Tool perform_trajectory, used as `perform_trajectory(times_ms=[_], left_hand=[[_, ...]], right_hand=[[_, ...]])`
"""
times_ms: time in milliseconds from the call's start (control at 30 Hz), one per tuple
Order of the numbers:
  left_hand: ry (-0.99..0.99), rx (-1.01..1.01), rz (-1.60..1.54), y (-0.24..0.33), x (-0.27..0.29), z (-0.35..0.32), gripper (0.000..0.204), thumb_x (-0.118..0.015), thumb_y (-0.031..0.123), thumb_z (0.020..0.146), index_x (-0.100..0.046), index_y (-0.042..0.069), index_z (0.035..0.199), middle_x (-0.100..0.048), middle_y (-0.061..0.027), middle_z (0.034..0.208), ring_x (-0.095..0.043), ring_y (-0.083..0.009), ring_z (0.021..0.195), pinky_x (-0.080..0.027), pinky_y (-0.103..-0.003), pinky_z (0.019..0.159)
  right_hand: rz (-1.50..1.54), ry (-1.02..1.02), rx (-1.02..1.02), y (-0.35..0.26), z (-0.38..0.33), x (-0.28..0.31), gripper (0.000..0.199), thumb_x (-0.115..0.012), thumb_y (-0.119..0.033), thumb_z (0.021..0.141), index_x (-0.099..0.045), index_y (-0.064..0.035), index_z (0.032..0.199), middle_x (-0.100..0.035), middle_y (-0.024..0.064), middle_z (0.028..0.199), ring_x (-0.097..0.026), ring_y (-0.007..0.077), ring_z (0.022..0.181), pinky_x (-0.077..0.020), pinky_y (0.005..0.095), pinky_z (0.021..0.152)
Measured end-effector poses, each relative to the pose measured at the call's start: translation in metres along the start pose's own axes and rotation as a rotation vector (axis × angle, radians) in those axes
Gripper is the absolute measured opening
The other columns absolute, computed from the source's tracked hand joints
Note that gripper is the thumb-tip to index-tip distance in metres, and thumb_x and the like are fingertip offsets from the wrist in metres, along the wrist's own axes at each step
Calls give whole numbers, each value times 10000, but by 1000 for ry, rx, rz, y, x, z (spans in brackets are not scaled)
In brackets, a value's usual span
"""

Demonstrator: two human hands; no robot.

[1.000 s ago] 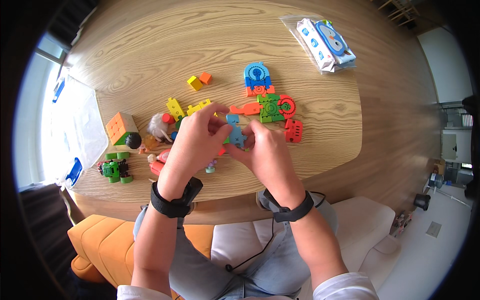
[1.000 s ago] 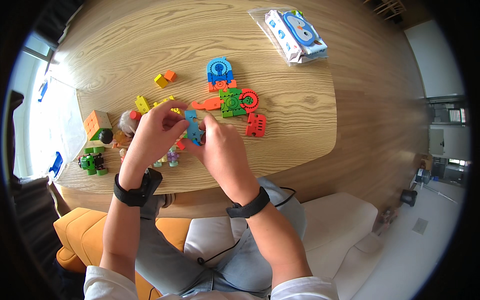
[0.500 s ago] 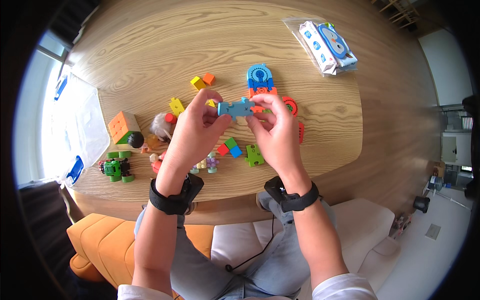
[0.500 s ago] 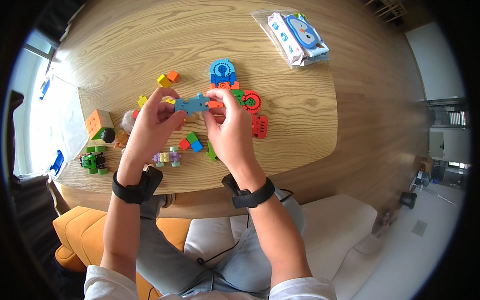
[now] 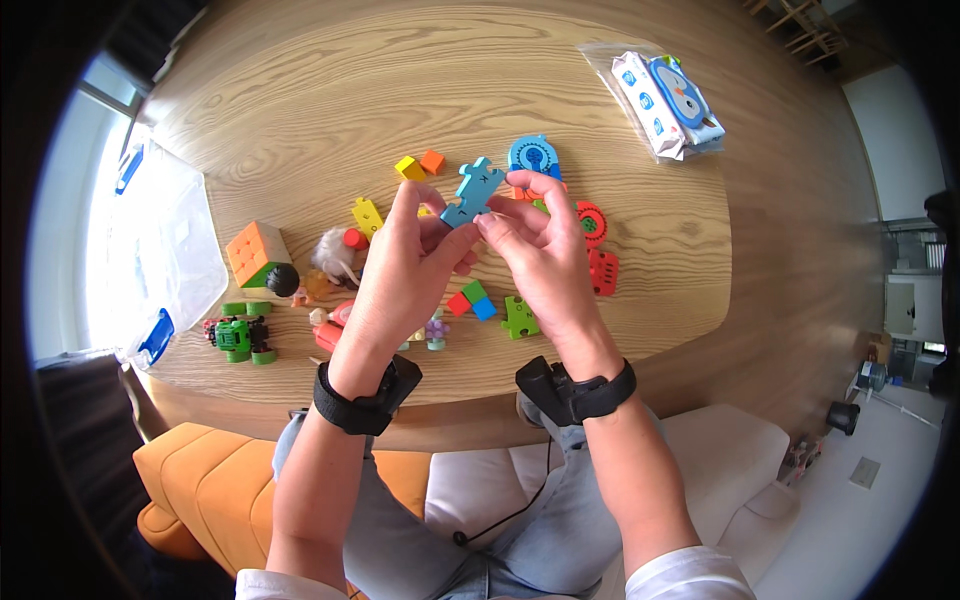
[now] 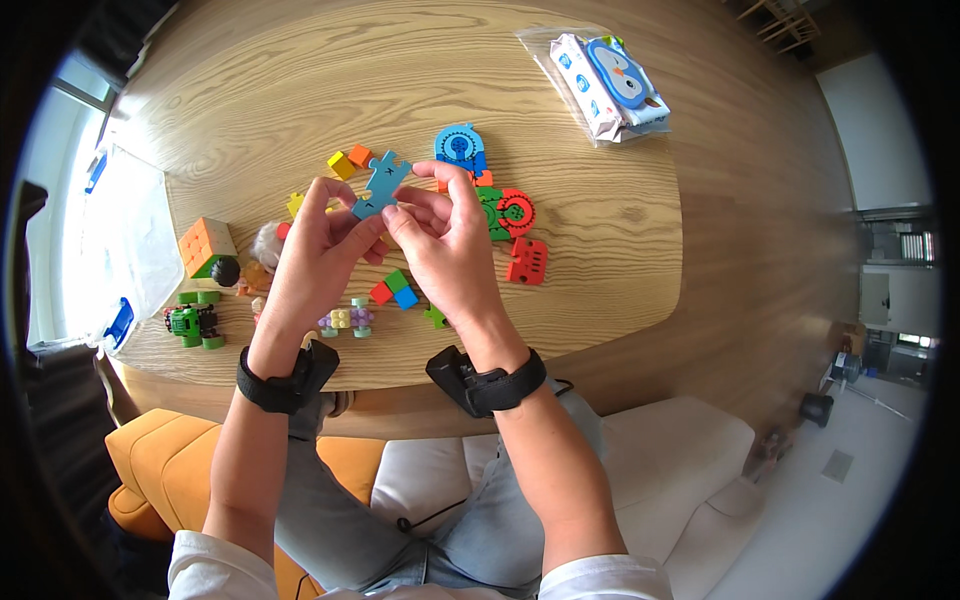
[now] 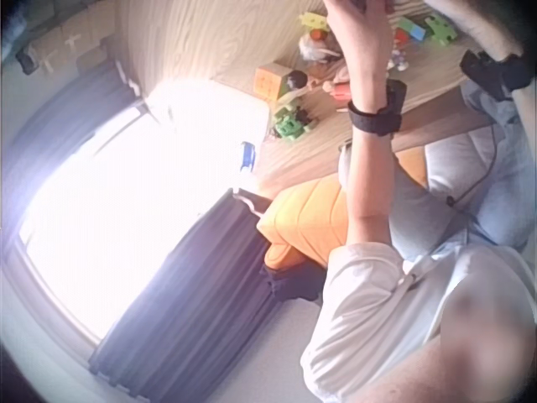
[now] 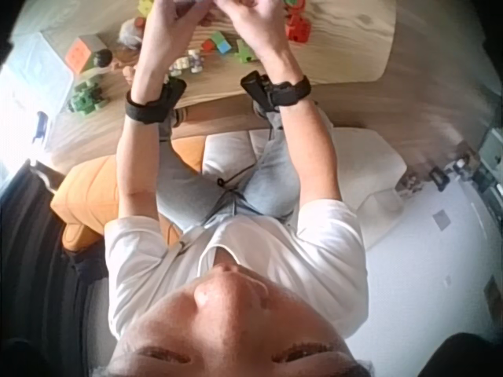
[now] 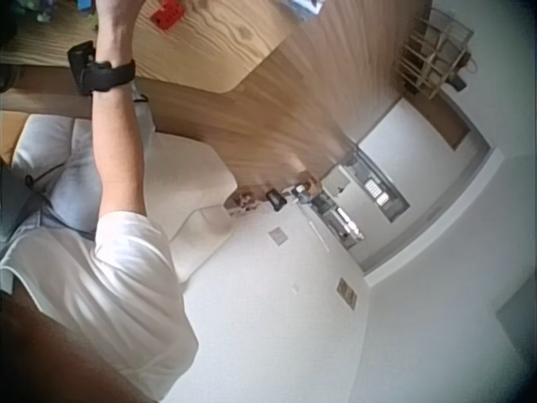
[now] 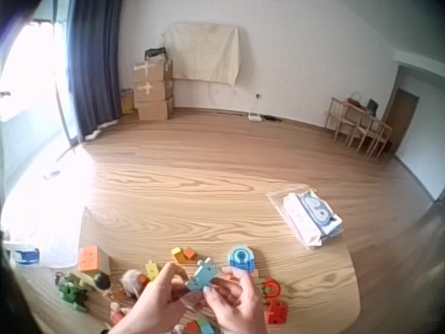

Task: The person assembles colorful interlocking puzzle pieces on a wooden table, then transfers the assembled pieces and remaining blocks into a clear plastic container.

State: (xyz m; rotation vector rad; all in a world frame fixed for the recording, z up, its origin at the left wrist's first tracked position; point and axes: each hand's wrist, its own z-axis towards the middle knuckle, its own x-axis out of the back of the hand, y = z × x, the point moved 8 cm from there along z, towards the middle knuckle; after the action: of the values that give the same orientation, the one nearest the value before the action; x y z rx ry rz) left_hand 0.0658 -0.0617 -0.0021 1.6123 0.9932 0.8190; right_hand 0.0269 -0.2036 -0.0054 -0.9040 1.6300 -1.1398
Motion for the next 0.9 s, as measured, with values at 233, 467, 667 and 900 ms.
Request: perform_trajectory(times_ms=[233, 467, 667, 900], left_hand=[[20, -48, 115, 0, 1, 0, 234, -660, 138, 1040, -498, -12, 1116, -751, -106, 837, -709, -131, 726, -566, -287, 647], [-66, 63, 79, 4, 0, -2, 305, -471, 255, 1147, -575, -21, 1071, -742, -97, 897, -651, -101, 728, -556, -269, 684], [-12, 108, -57, 1, 7, -2, 422, -407, 344, 1161, -603, -20, 1080, -729, -83, 845, -630, -96, 681, -542, -266, 647], [-1, 50, 110, 5, 6, -1, 418, -439, 342, 1157, -621, -34, 1172, -702, -65, 860, -609, -79, 712, -523, -251, 660]], right_hand=[[-171, -122, 145, -18, 10, 6, 473, -618, 88, 964, -500, -17, 1410, -620, 165, 1384, -704, 186, 1110, -600, 307, 919], [-501, -219, 305, -34, 16, 10, 316, -677, 64, 952, -655, -17, 1256, -727, 90, 1164, -732, 184, 1029, -613, 296, 847], [-407, -115, 138, -23, 29, 35, 246, -777, -64, 947, -692, -20, 1174, -746, 84, 947, -719, 124, 819, -589, 270, 719], [-456, 330, 100, -21, 62, 111, 229, -752, -167, 983, -705, -35, 1164, -749, 88, 803, -715, 123, 681, -560, 273, 589]])
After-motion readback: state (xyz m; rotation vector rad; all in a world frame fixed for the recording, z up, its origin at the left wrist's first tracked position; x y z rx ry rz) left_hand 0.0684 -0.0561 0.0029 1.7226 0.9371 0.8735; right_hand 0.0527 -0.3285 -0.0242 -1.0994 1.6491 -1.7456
